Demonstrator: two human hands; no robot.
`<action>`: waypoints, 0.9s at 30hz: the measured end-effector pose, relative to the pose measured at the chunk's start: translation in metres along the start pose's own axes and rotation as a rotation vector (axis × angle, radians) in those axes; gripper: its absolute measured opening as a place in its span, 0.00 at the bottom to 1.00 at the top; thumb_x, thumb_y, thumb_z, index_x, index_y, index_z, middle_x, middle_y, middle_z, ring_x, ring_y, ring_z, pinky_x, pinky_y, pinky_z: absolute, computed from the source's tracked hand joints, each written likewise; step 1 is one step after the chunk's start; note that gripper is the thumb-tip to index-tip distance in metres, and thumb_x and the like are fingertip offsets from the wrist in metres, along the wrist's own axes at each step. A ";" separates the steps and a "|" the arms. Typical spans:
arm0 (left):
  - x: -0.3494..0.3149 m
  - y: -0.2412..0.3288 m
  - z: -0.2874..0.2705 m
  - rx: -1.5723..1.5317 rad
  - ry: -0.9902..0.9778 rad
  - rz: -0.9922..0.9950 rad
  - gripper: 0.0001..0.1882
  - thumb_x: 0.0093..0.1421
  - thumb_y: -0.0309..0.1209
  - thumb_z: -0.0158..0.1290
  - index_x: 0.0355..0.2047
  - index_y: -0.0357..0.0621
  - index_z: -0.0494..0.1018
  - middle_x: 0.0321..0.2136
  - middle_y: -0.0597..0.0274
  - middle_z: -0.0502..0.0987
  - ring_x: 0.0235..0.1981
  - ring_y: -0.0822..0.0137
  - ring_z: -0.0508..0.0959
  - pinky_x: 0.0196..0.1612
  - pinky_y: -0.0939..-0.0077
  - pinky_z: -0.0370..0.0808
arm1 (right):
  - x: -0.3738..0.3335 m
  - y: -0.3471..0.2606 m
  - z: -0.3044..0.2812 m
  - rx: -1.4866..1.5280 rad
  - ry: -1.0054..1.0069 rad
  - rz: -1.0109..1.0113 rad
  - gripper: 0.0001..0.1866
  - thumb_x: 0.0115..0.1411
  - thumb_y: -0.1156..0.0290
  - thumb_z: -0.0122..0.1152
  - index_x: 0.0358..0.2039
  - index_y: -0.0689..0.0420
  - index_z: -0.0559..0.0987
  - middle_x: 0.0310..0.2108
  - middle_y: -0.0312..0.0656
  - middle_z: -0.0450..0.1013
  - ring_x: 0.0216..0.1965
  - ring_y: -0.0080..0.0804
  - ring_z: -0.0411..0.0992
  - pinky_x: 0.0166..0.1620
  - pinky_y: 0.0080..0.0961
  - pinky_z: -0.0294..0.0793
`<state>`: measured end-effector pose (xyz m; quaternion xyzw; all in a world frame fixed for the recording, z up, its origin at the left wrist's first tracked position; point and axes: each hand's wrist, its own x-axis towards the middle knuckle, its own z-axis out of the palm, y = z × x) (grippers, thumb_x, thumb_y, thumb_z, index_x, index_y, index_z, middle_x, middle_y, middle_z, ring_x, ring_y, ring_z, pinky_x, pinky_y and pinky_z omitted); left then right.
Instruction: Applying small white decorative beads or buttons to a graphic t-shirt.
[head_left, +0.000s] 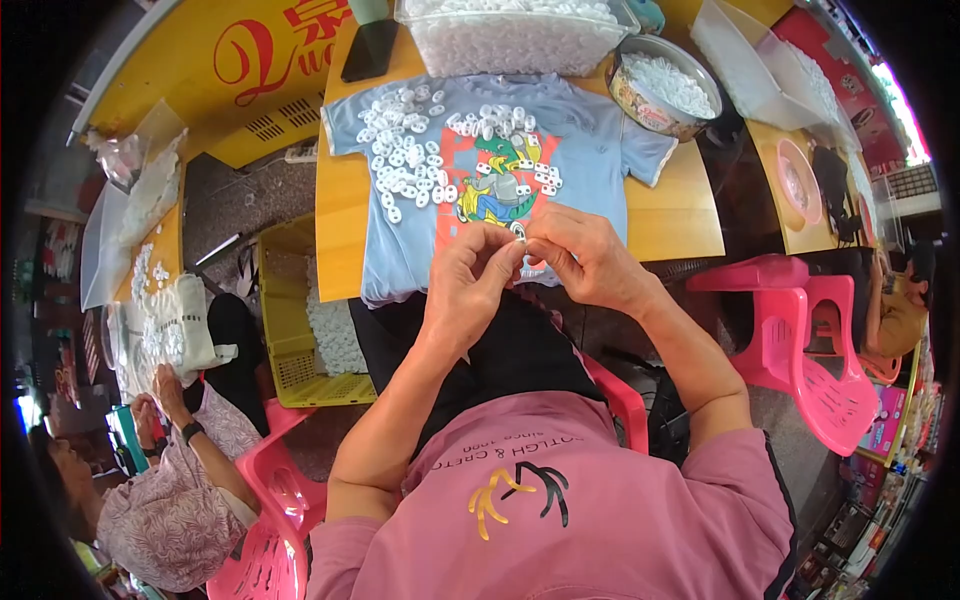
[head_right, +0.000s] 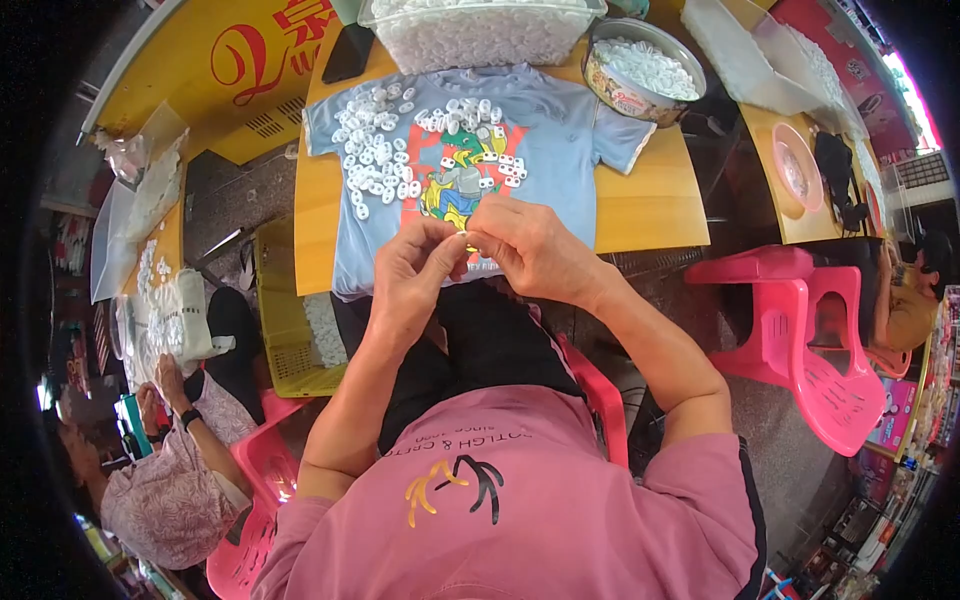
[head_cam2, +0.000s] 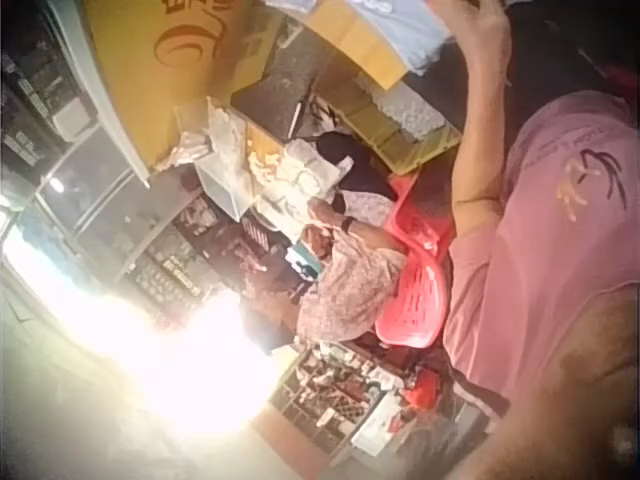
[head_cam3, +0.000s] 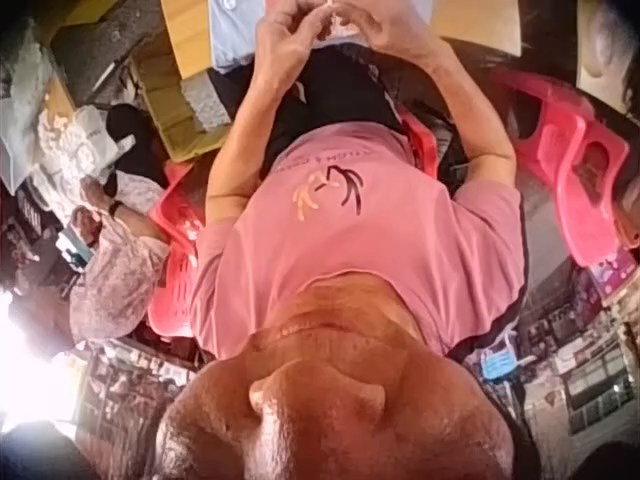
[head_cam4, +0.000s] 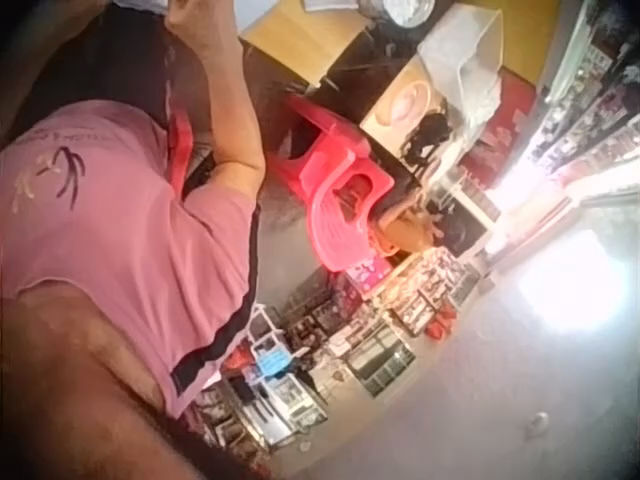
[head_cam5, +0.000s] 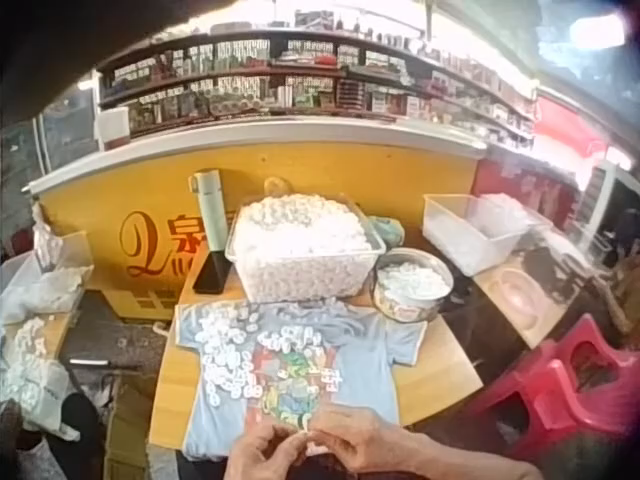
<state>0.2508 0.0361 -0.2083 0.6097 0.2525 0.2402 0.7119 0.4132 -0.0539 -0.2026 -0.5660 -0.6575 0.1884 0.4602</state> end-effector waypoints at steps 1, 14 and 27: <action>0.002 -0.001 -0.001 0.002 0.006 0.015 0.06 0.64 0.27 0.53 0.34 0.36 0.72 0.24 0.68 0.74 0.26 0.79 0.72 0.30 0.83 0.70 | 0.002 0.002 -0.001 -0.004 -0.002 -0.015 0.04 0.60 0.78 0.56 0.30 0.64 0.71 0.25 0.48 0.67 0.28 0.50 0.68 0.30 0.36 0.67; -0.003 -0.036 -0.033 -0.037 0.097 -0.058 0.07 0.64 0.29 0.53 0.36 0.37 0.71 0.28 0.64 0.75 0.30 0.75 0.75 0.36 0.81 0.73 | 0.049 0.056 0.008 -0.171 0.090 0.177 0.07 0.60 0.71 0.59 0.32 0.63 0.78 0.24 0.42 0.72 0.22 0.25 0.67 0.26 0.24 0.66; -0.002 -0.041 -0.040 -0.094 0.125 -0.059 0.07 0.65 0.30 0.52 0.35 0.38 0.71 0.27 0.63 0.76 0.30 0.75 0.75 0.37 0.79 0.73 | 0.078 0.082 0.030 -0.615 0.006 0.103 0.06 0.56 0.66 0.61 0.33 0.53 0.79 0.31 0.40 0.73 0.33 0.44 0.75 0.35 0.38 0.73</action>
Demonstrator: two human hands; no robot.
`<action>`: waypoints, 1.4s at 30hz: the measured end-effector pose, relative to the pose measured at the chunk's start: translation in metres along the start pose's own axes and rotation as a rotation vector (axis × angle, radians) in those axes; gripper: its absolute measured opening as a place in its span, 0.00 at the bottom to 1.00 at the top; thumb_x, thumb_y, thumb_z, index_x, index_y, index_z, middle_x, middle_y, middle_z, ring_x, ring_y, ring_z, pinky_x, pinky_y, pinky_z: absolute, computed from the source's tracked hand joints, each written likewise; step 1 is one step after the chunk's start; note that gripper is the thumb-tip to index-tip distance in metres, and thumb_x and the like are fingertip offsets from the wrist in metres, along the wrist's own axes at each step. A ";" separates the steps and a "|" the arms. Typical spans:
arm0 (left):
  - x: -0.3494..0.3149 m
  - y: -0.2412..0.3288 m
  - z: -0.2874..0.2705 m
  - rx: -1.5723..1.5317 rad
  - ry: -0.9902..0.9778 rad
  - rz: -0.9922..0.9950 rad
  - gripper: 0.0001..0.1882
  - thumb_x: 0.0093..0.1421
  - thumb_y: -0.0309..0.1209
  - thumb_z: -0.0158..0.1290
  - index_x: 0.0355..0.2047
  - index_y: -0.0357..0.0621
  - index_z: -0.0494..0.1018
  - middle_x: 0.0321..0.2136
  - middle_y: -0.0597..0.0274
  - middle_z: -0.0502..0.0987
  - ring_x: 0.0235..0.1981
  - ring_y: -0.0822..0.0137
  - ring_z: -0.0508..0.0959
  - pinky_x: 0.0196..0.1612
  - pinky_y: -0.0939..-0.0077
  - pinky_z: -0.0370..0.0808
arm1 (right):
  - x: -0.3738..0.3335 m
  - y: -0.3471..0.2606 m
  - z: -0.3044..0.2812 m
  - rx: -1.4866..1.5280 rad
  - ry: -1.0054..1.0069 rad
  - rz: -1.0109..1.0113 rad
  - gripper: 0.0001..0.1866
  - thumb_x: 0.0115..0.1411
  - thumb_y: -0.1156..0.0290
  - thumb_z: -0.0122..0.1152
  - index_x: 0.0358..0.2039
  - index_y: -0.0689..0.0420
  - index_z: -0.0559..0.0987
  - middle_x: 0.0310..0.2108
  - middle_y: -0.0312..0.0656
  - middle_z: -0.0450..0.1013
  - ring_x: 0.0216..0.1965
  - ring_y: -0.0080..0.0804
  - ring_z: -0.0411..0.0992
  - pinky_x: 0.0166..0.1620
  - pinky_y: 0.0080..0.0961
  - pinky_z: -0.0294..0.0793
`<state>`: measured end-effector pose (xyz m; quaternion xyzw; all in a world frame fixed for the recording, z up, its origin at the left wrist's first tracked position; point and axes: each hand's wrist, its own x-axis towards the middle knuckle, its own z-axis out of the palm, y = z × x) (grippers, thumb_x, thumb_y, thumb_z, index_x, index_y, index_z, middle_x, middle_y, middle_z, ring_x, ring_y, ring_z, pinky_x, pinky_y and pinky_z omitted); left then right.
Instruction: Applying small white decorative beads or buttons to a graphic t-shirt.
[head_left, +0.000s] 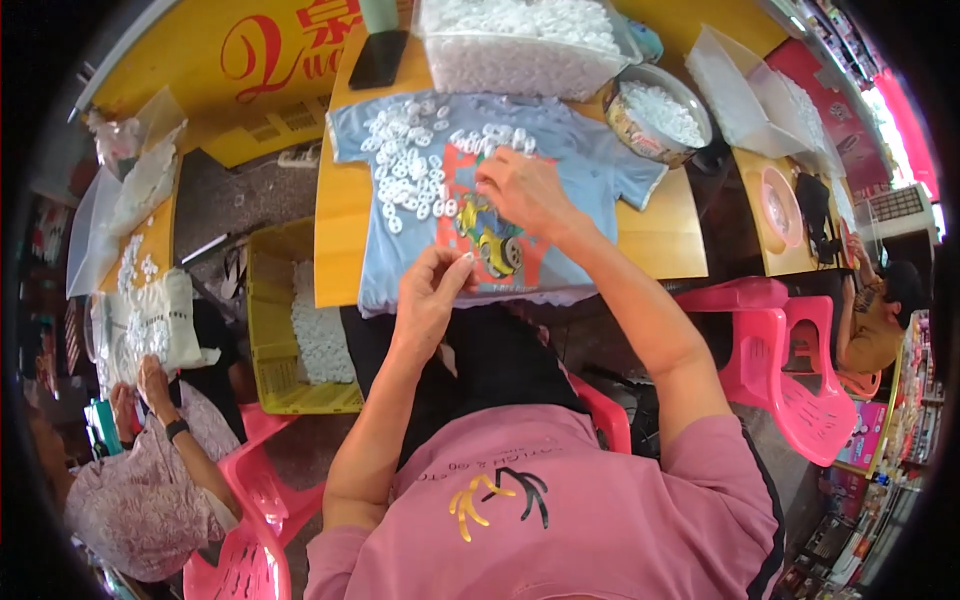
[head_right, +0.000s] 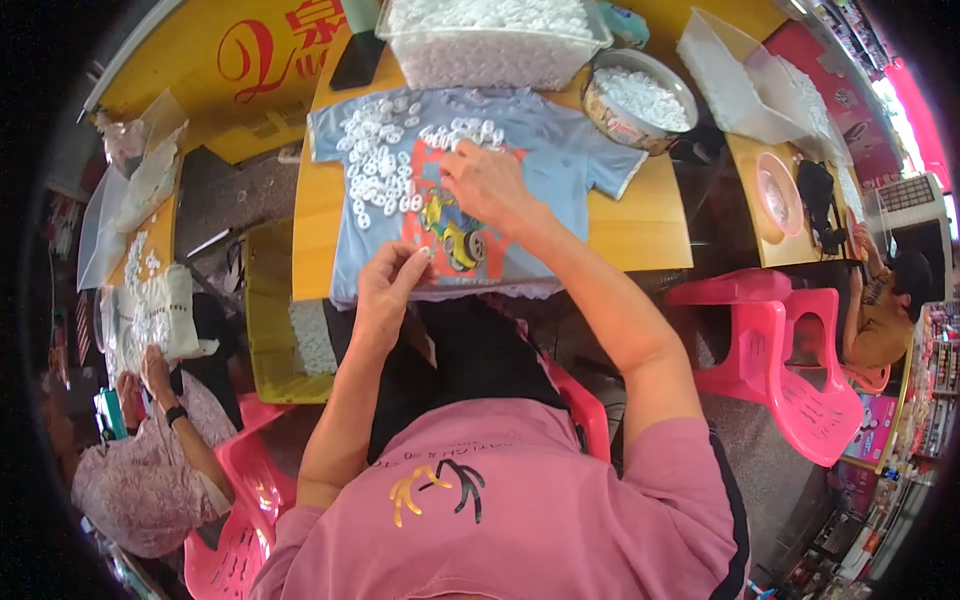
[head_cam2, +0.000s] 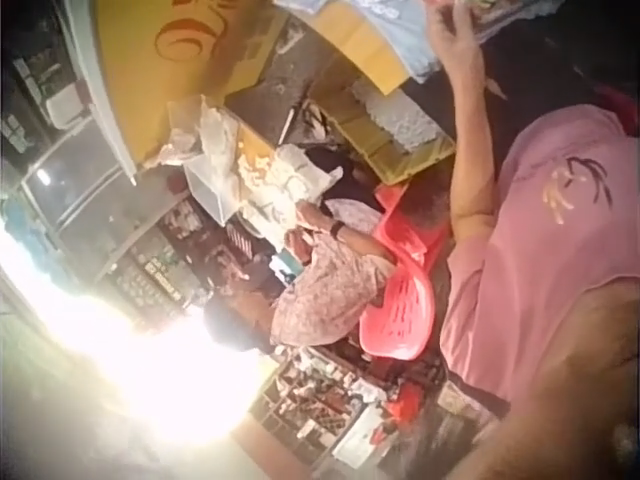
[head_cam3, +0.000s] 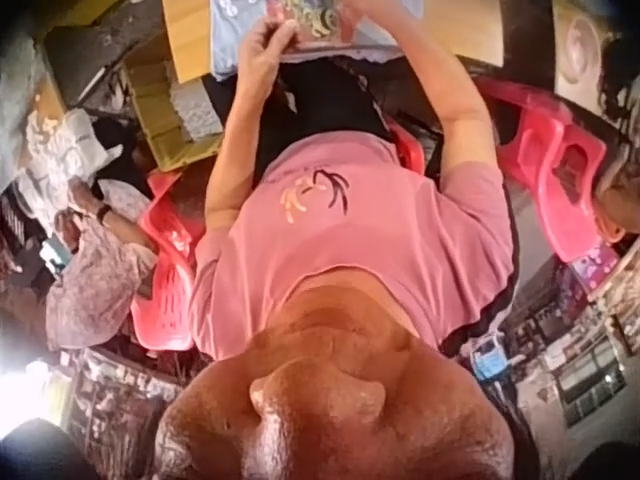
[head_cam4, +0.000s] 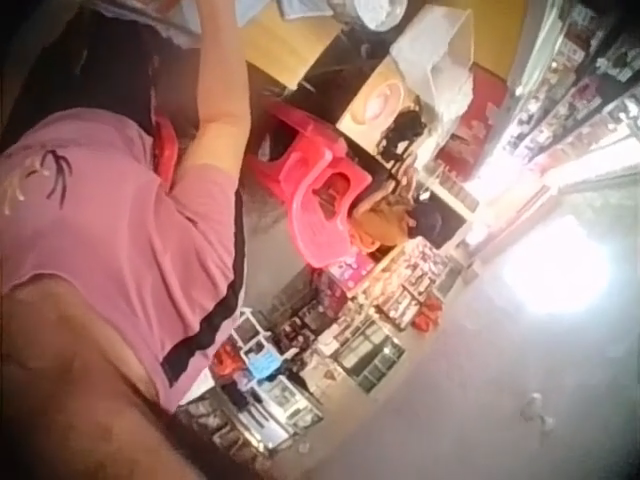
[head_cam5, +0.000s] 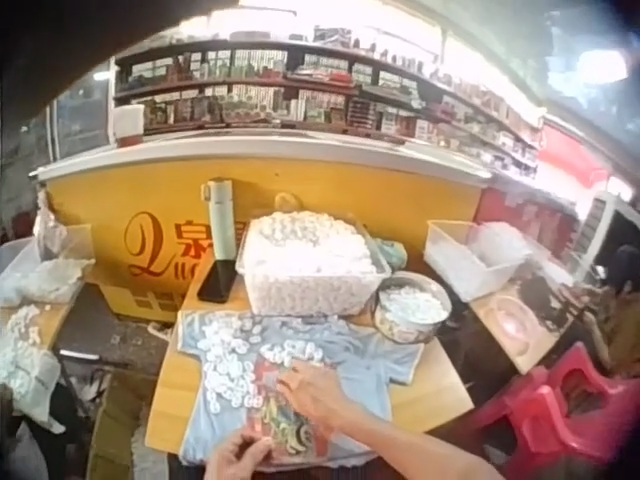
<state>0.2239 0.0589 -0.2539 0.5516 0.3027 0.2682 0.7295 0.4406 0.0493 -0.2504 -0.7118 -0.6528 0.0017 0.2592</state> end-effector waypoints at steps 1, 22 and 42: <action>0.003 0.002 0.002 0.028 -0.003 0.026 0.07 0.65 0.30 0.52 0.35 0.37 0.71 0.27 0.63 0.76 0.30 0.75 0.75 0.38 0.79 0.73 | 0.001 0.000 -0.001 -0.029 0.024 -0.018 0.07 0.56 0.66 0.61 0.33 0.54 0.79 0.31 0.41 0.73 0.33 0.45 0.75 0.35 0.39 0.73; -0.002 -0.003 -0.010 -0.229 0.021 -0.067 0.08 0.64 0.32 0.53 0.36 0.39 0.71 0.31 0.62 0.76 0.33 0.72 0.76 0.39 0.76 0.74 | -0.008 -0.012 -0.007 0.158 -0.031 0.022 0.08 0.58 0.69 0.60 0.36 0.58 0.79 0.31 0.44 0.74 0.32 0.42 0.74 0.35 0.34 0.72; -0.007 -0.007 -0.006 -0.220 0.147 0.103 0.09 0.66 0.30 0.51 0.40 0.36 0.71 0.35 0.59 0.76 0.35 0.72 0.77 0.42 0.76 0.75 | -0.015 -0.044 -0.010 1.023 -0.139 0.395 0.10 0.60 0.68 0.63 0.37 0.60 0.78 0.28 0.32 0.74 0.25 0.17 0.69 0.29 0.17 0.68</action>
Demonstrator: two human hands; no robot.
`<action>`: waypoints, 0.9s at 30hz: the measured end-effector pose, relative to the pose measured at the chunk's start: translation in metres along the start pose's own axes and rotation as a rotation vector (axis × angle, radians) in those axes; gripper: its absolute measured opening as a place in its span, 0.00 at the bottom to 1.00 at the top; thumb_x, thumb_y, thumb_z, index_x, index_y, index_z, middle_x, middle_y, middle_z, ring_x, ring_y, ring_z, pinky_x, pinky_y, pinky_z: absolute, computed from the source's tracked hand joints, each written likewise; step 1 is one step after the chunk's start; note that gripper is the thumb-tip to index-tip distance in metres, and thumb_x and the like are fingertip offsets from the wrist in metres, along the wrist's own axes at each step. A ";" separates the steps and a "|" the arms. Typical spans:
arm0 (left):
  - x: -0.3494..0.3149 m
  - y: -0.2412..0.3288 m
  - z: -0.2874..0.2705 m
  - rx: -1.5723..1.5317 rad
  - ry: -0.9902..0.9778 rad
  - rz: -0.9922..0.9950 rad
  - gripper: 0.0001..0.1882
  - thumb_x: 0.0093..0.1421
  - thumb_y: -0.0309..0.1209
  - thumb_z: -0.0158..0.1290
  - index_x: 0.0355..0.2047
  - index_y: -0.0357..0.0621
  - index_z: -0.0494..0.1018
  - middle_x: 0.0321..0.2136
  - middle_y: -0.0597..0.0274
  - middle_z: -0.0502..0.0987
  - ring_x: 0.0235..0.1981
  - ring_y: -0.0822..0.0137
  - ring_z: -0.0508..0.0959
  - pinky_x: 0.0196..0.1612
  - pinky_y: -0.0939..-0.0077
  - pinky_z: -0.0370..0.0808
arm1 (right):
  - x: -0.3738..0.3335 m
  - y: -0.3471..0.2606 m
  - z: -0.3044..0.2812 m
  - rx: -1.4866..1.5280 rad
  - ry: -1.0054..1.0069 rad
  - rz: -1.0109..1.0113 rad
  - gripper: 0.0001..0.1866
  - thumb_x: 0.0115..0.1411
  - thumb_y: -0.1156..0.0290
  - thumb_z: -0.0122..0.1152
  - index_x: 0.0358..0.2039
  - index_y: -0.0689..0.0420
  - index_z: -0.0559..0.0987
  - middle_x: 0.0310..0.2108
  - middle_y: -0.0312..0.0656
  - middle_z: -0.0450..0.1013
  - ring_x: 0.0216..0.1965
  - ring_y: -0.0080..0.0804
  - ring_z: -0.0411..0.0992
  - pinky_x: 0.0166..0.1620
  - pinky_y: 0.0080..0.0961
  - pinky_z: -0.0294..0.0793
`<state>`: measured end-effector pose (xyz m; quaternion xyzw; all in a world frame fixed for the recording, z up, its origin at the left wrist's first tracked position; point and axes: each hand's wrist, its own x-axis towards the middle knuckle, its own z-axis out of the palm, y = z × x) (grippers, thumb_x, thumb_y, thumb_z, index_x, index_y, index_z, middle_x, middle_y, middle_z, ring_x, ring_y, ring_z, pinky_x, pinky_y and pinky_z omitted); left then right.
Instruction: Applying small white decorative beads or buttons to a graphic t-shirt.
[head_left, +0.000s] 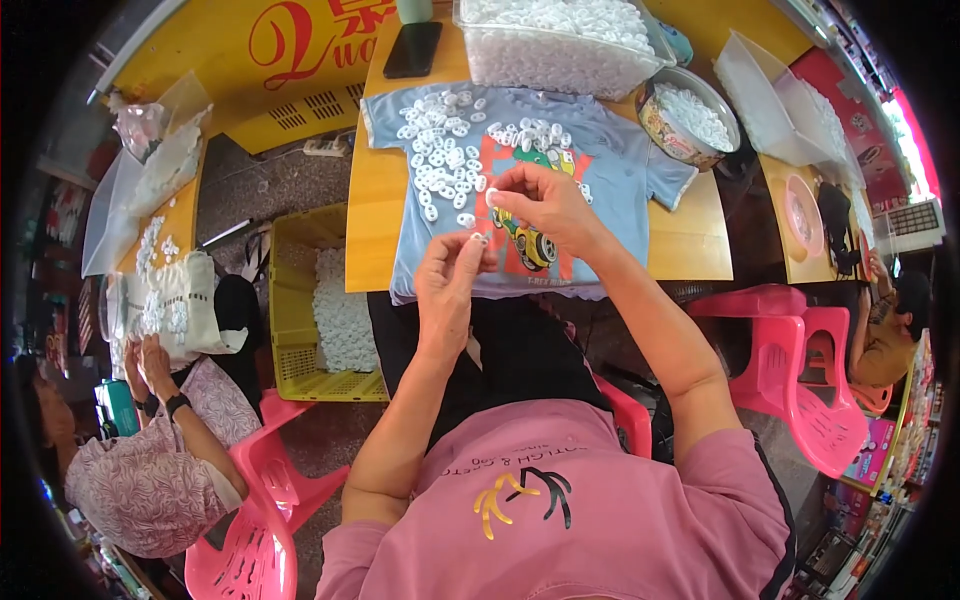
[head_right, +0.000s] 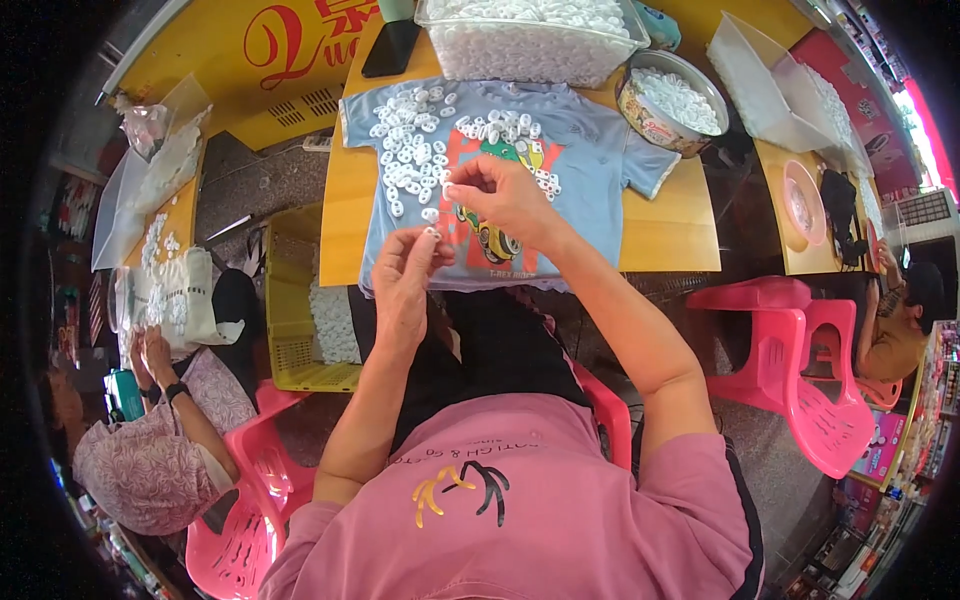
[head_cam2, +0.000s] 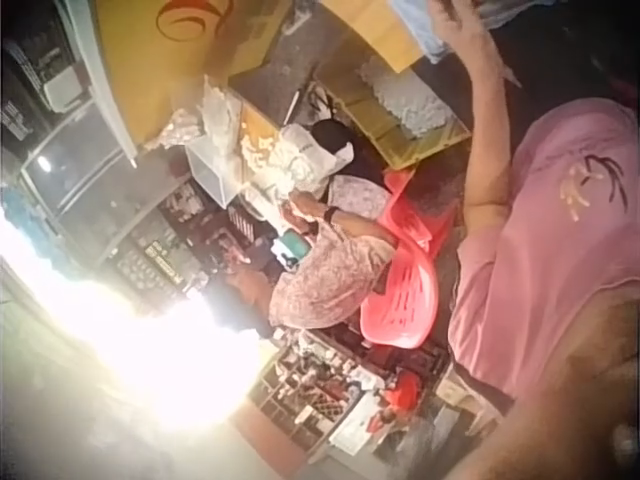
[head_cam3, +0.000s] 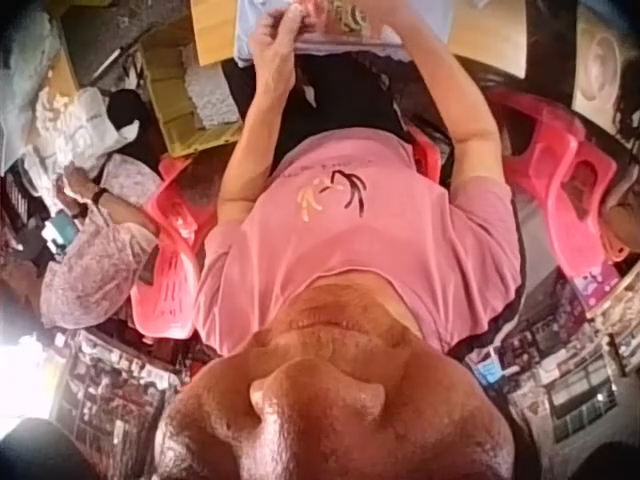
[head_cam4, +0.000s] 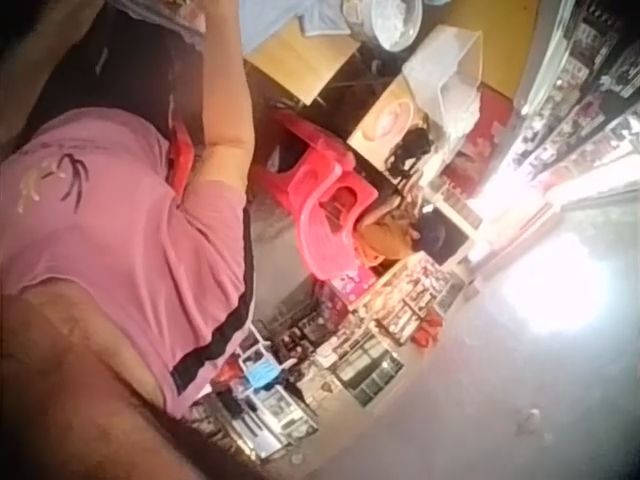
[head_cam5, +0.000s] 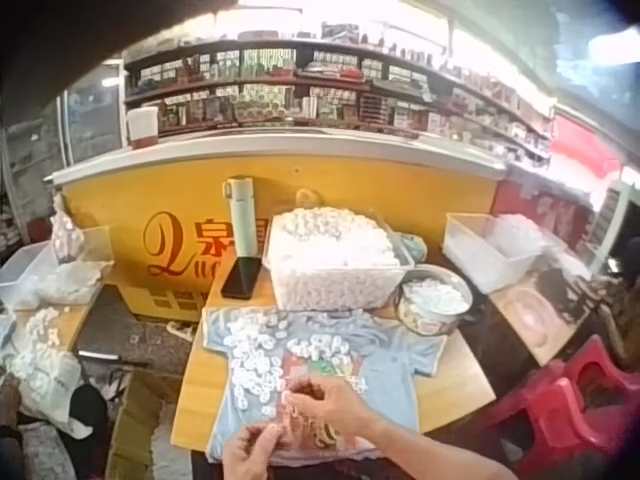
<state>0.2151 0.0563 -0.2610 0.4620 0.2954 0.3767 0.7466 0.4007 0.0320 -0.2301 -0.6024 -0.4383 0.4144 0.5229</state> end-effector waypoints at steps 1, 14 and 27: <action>0.000 0.005 0.005 0.001 -0.004 -0.001 0.09 0.66 0.30 0.51 0.40 0.36 0.71 0.35 0.59 0.76 0.35 0.72 0.77 0.42 0.76 0.75 | -0.003 -0.004 -0.001 0.000 0.004 -0.001 0.10 0.60 0.68 0.63 0.37 0.60 0.78 0.28 0.32 0.74 0.25 0.17 0.69 0.29 0.17 0.68; -0.004 0.027 0.036 0.097 -0.089 0.344 0.04 0.65 0.23 0.49 0.39 0.36 0.71 0.51 0.54 0.73 0.45 0.74 0.73 0.50 0.78 0.70 | -0.037 -0.027 0.002 0.393 0.046 0.033 0.10 0.61 0.69 0.62 0.39 0.60 0.77 0.29 0.32 0.73 0.25 0.16 0.69 0.29 0.15 0.69; -0.011 0.041 0.047 -0.081 -0.048 0.081 0.08 0.65 0.29 0.51 0.40 0.35 0.71 0.39 0.57 0.77 0.39 0.70 0.77 0.46 0.75 0.74 | -0.063 -0.049 0.001 0.412 0.062 -0.049 0.15 0.63 0.70 0.59 0.47 0.64 0.77 0.34 0.39 0.76 0.28 0.20 0.72 0.34 0.18 0.74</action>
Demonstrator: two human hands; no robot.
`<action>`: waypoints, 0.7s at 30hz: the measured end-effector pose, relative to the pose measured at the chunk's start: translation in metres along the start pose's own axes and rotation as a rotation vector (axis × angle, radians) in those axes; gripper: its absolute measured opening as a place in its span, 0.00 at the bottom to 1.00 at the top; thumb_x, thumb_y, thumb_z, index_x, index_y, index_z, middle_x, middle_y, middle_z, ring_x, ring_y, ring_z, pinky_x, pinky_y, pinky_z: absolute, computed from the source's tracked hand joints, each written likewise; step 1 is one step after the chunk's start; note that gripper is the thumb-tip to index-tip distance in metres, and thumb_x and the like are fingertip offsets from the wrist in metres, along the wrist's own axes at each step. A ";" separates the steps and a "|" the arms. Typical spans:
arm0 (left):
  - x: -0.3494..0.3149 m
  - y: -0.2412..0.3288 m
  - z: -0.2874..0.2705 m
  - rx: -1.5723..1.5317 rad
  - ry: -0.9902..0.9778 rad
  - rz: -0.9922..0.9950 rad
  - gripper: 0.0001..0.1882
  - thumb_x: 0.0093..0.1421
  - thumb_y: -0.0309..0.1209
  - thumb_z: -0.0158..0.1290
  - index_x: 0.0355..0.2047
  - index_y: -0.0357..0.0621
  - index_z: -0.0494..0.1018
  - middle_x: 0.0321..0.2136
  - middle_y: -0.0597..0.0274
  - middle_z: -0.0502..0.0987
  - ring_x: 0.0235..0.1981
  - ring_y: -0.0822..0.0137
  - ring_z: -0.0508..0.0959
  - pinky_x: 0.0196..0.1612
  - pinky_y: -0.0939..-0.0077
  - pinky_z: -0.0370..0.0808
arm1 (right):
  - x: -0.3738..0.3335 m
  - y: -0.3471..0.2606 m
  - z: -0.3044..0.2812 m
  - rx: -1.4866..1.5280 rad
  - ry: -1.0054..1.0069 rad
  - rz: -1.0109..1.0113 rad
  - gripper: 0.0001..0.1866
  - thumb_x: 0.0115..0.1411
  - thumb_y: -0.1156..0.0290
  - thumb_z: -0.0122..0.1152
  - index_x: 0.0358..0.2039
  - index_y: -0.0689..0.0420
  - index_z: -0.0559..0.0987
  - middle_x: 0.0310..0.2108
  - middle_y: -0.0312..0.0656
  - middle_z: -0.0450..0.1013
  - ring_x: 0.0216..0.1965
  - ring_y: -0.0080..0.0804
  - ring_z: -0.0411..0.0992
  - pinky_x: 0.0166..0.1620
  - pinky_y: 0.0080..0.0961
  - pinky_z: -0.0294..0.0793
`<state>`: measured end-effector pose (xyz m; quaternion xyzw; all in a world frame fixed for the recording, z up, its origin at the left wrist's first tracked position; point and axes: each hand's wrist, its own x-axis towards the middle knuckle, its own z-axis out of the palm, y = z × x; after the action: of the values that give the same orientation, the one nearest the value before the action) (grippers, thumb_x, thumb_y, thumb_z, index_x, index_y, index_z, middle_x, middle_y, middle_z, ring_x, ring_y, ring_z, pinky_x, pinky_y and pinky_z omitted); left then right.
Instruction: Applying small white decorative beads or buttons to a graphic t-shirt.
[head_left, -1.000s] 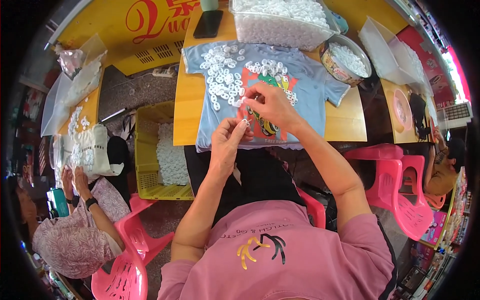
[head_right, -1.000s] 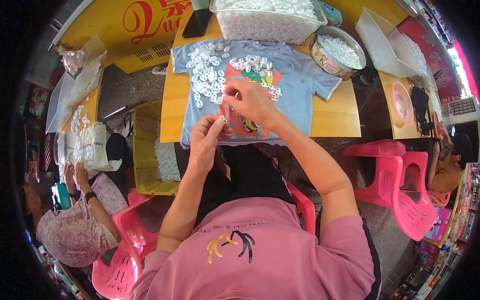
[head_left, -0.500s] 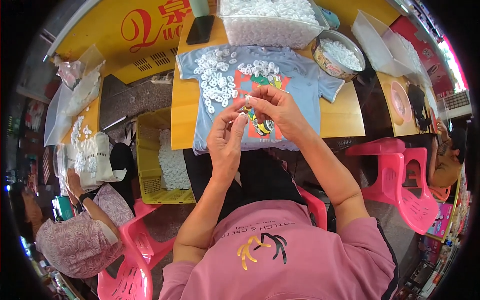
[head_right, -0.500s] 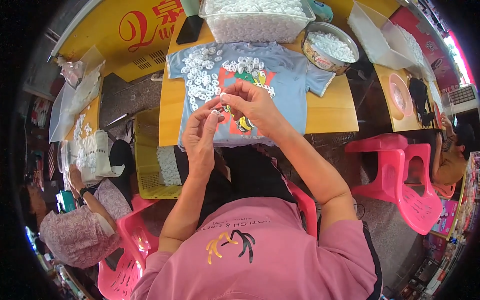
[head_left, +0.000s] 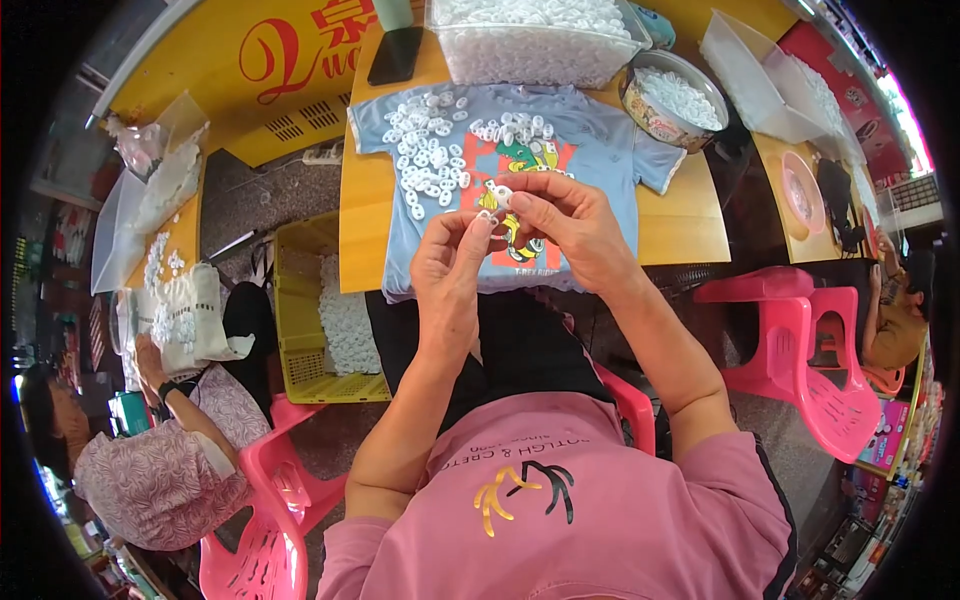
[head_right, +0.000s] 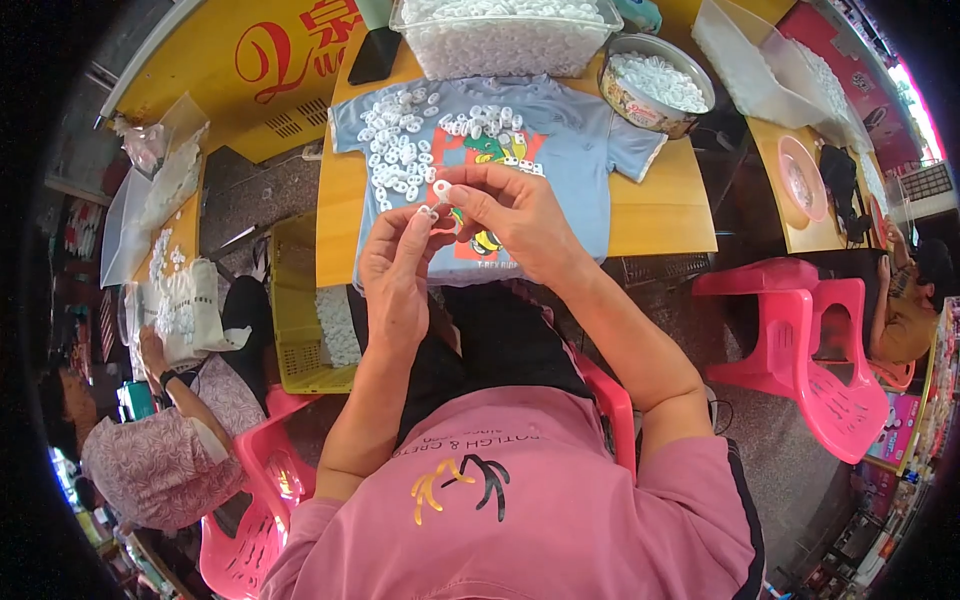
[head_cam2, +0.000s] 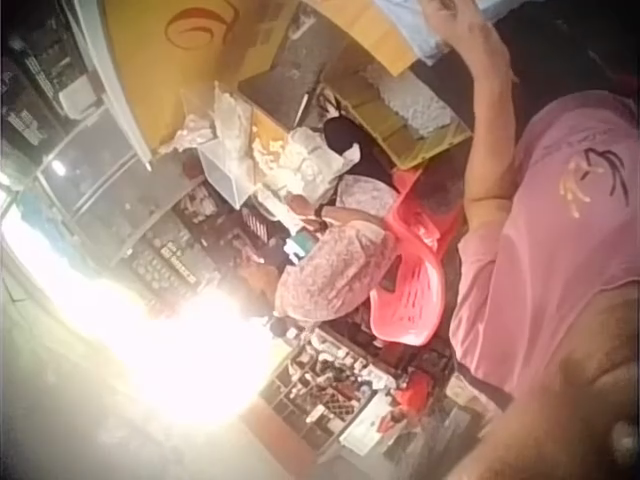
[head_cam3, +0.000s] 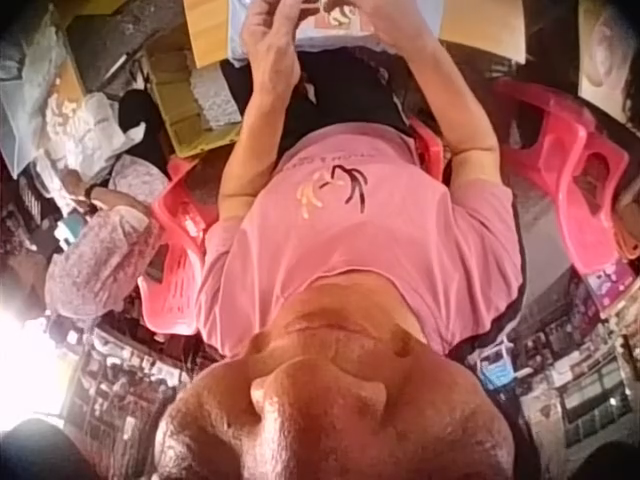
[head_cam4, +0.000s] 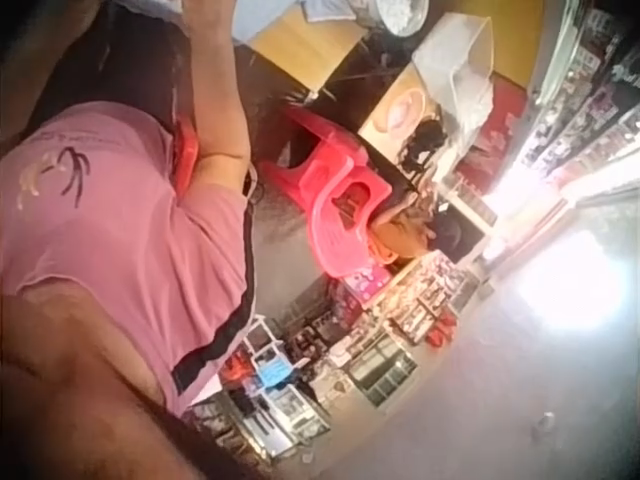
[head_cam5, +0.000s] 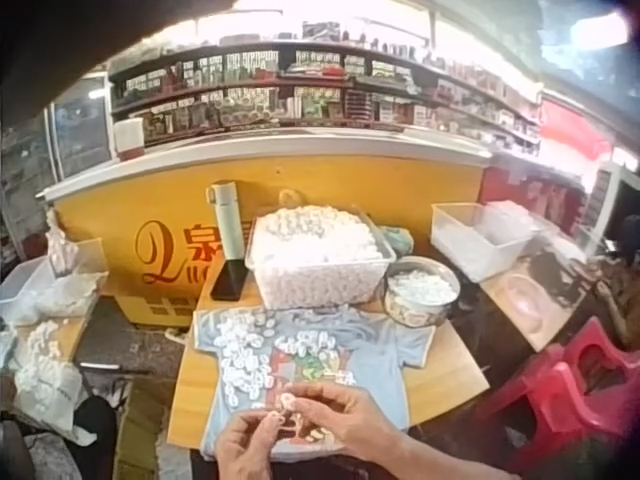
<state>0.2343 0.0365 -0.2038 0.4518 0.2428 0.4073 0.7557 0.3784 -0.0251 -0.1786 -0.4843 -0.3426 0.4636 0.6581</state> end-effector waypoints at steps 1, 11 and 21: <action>0.001 0.001 0.002 -0.016 -0.002 -0.009 0.09 0.65 0.29 0.52 0.39 0.35 0.71 0.37 0.60 0.76 0.37 0.71 0.77 0.45 0.77 0.73 | -0.001 -0.001 0.000 0.002 -0.002 0.004 0.15 0.63 0.70 0.59 0.47 0.64 0.77 0.34 0.39 0.76 0.28 0.20 0.72 0.34 0.18 0.74; 0.000 0.003 0.001 -0.009 0.010 0.002 0.10 0.65 0.31 0.53 0.39 0.35 0.71 0.35 0.60 0.76 0.36 0.71 0.78 0.43 0.77 0.73 | -0.003 -0.001 0.004 -0.062 -0.034 -0.063 0.14 0.64 0.71 0.58 0.48 0.64 0.77 0.37 0.39 0.76 0.29 0.20 0.71 0.35 0.19 0.75; -0.005 -0.002 -0.003 0.022 -0.024 0.133 0.07 0.65 0.27 0.51 0.41 0.36 0.71 0.43 0.55 0.76 0.39 0.74 0.75 0.45 0.78 0.73 | -0.006 0.003 -0.004 0.007 -0.037 -0.004 0.17 0.66 0.72 0.54 0.53 0.63 0.74 0.30 0.34 0.71 0.31 0.21 0.73 0.37 0.19 0.76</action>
<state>0.2301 0.0333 -0.2067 0.4798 0.2077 0.4484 0.7250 0.3794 -0.0314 -0.1823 -0.4727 -0.3542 0.4726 0.6540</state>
